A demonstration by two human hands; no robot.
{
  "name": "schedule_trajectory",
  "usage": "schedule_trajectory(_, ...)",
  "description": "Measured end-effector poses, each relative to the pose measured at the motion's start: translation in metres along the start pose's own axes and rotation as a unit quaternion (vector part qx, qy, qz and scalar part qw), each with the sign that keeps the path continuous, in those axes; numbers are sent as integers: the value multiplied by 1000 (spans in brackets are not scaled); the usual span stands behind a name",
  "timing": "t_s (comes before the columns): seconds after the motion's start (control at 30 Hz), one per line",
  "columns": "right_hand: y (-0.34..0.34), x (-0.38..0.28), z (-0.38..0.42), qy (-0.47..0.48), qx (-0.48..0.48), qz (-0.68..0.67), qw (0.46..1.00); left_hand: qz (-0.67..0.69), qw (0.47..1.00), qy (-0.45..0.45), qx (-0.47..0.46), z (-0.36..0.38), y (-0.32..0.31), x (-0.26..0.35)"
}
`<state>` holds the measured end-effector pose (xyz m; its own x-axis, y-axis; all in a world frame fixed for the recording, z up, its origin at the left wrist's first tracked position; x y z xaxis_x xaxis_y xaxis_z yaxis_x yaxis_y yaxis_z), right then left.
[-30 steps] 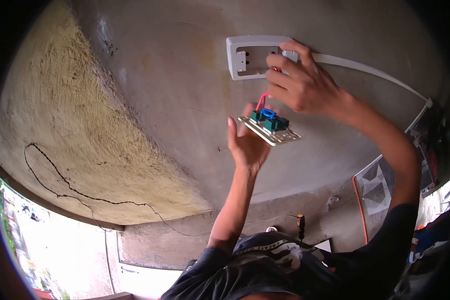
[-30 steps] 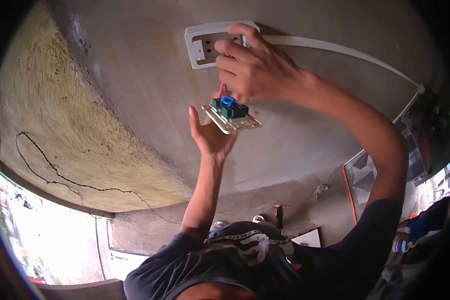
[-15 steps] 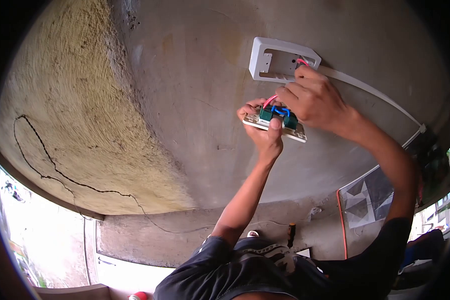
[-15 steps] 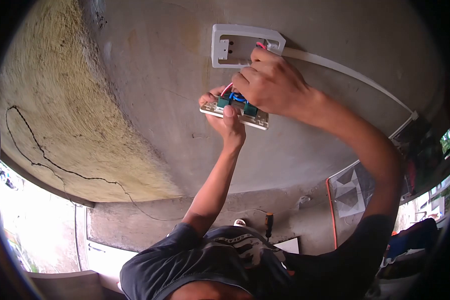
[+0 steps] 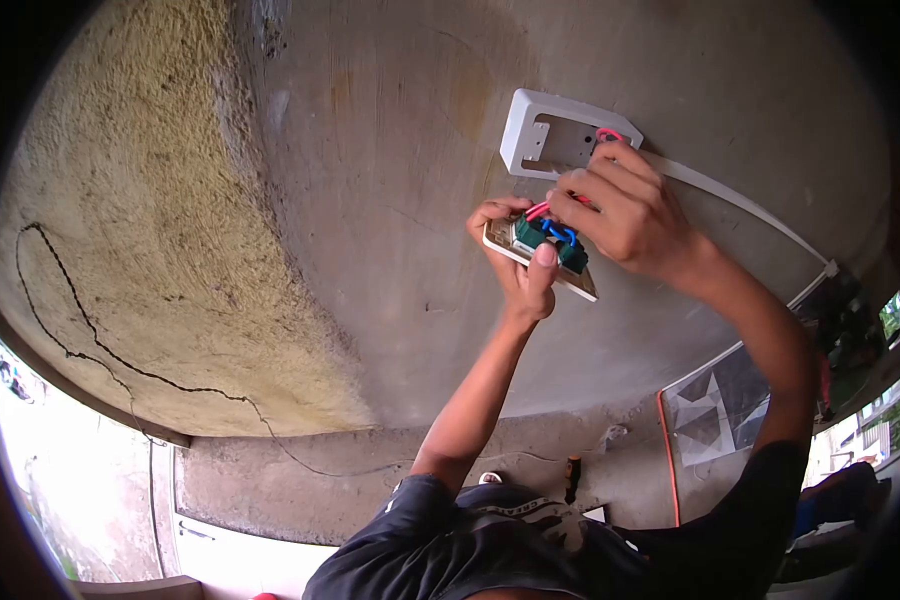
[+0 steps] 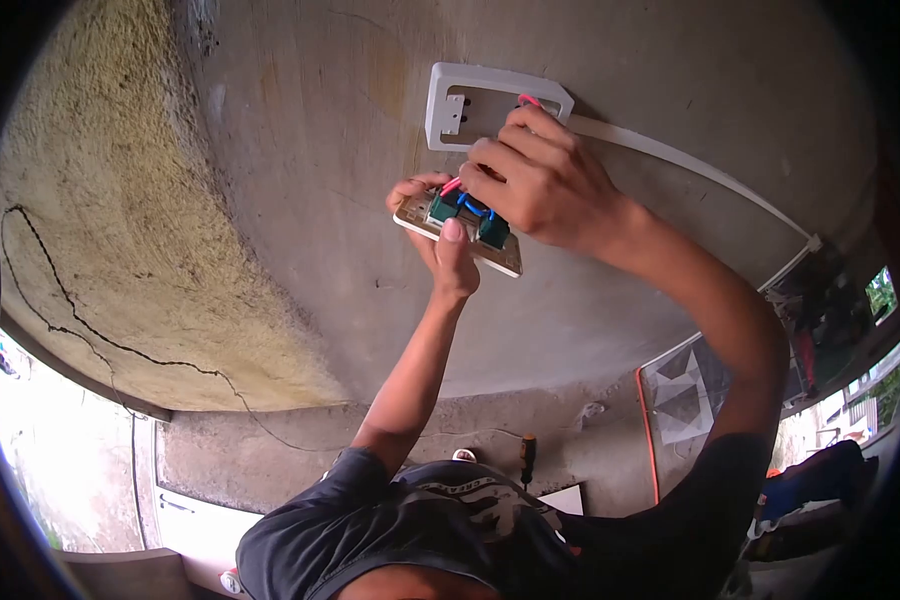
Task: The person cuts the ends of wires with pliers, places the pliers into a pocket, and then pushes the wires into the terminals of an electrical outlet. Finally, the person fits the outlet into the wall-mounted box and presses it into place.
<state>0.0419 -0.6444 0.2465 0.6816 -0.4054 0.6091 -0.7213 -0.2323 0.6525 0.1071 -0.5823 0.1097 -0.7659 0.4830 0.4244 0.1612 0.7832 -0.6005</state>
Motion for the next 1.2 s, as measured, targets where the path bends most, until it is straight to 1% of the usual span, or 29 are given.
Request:
schedule_trajectory(0.03, 0, -1, -1, 1, -1, -1, 1000, 0, 1000, 0, 2, 0, 0, -2)
schedule_trajectory(0.1, -1, -2, -3, 1, -10, -4, 1000, -32, 998, -54, 6, -1, -2, 0)
schedule_trajectory(0.13, -2, -2, -3, 2, -10, -5, 1000, -32, 998, -53, 7, 1, -3, 0)
schedule_trajectory(0.2, -4, -7, -1, 40, 16, 17, 999, 19, 1000, -22, 10, 2, -5, -1)
schedule_trajectory(0.23, -5, -7, 1, 40, 15, 18, 999, 5, 999, -40, 10, 0, -7, 0)
schedule_trajectory(0.27, -5, -6, 4, 49, 23, 14, 998, 7, 999, -41, 10, 0, -6, 0)
schedule_trajectory(0.33, -6, -5, 9, 58, 28, 12, 998, 11, 1000, -16, -20, 0, -7, -4)
schedule_trajectory(0.4, -9, -5, 13, 85, 27, 18, 996, 20, 999, -11, -27, -1, -7, -6)
schedule_trajectory(0.43, -8, -2, 13, 85, 27, 20, 996, 15, 999, -2, -46, -2, -7, -7)
schedule_trajectory(0.47, -10, 0, 13, 83, -2, 23, 996, 10, 998, 8, -65, -2, -6, -8)
schedule_trajectory(0.5, -10, 1, 11, 82, -32, 26, 996, 14, 998, 19, -63, -4, -4, -8)
schedule_trajectory(0.53, -8, -1, 9, 80, -33, 29, 996, 16, 998, 19, -65, -4, -5, -8)
schedule_trajectory(0.6, -1, -8, -5, 35, -57, 96, 993, -4, 999, 5, -39, -4, -2, -5)
schedule_trajectory(0.63, 9, -12, -9, 13, -30, 99, 995, 33, 999, 34, -24, -3, -1, -5)
schedule_trajectory(0.67, 22, -16, -10, 10, -30, 105, 994, 73, 994, 73, -39, 1, 0, -11)
schedule_trajectory(0.73, 55, -8, -4, -99, 31, -9, 995, 105, 984, 130, -57, 11, 2, -20)
schedule_trajectory(0.77, 58, 0, 12, -144, 60, -47, 987, 107, 984, 131, -59, 15, 6, -23)
schedule_trajectory(0.8, 53, -2, 25, -148, 60, -46, 986, 57, 981, 153, -102, 21, 8, -27)
schedule_trajectory(0.83, 44, 2, 43, -224, 89, -118, 963, 7, 974, 174, -146, 27, 9, -30)
schedule_trajectory(0.87, 33, 5, 61, -296, 119, -189, 929, 8, 973, 174, -150, 27, 10, -23)
schedule_trajectory(0.9, 18, 2, 71, -320, 126, -235, 909, 11, 956, 230, -182, 30, 8, -18)
schedule_trajectory(0.93, 8, -4, 75, -338, 119, -242, 902, 12, 934, 287, -215, 34, 5, -17)
schedule_trajectory(0.97, 0, -6, 74, -348, 130, -262, 891, -11, 942, 254, -219, 33, 5, -14)
schedule_trajectory(1.0, -6, -7, 72, -358, 142, -283, 878, -18, 939, 257, -228, 32, 6, -10)
schedule_trajectory(1.07, -10, -2, 67, -364, 168, -285, 871, -189, 902, 212, -326, 24, 12, 1)
schedule_trajectory(1.1, -10, 2, 64, -363, 181, -287, 868, -299, 891, 99, -326, 10, 15, 14)
schedule_trajectory(1.17, -12, 9, 59, -363, 183, -304, 862, -408, 847, 129, -316, -11, 22, 35)
schedule_trajectory(1.2, -14, 11, 57, -357, 175, -320, 860, -444, 845, 63, -293, -23, 20, 49)
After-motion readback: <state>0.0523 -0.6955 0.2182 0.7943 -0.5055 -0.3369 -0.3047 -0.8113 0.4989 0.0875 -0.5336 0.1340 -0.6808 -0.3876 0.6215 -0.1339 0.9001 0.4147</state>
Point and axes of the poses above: each hand's wrist, its own z-axis away from the middle knuckle, its own y-axis out of the back of the hand, x = y × z, the point moved 5 cm from there along -z, towards the middle knuckle, and after that the axes turned 9 degrees about -z, right-handed, at the moved point
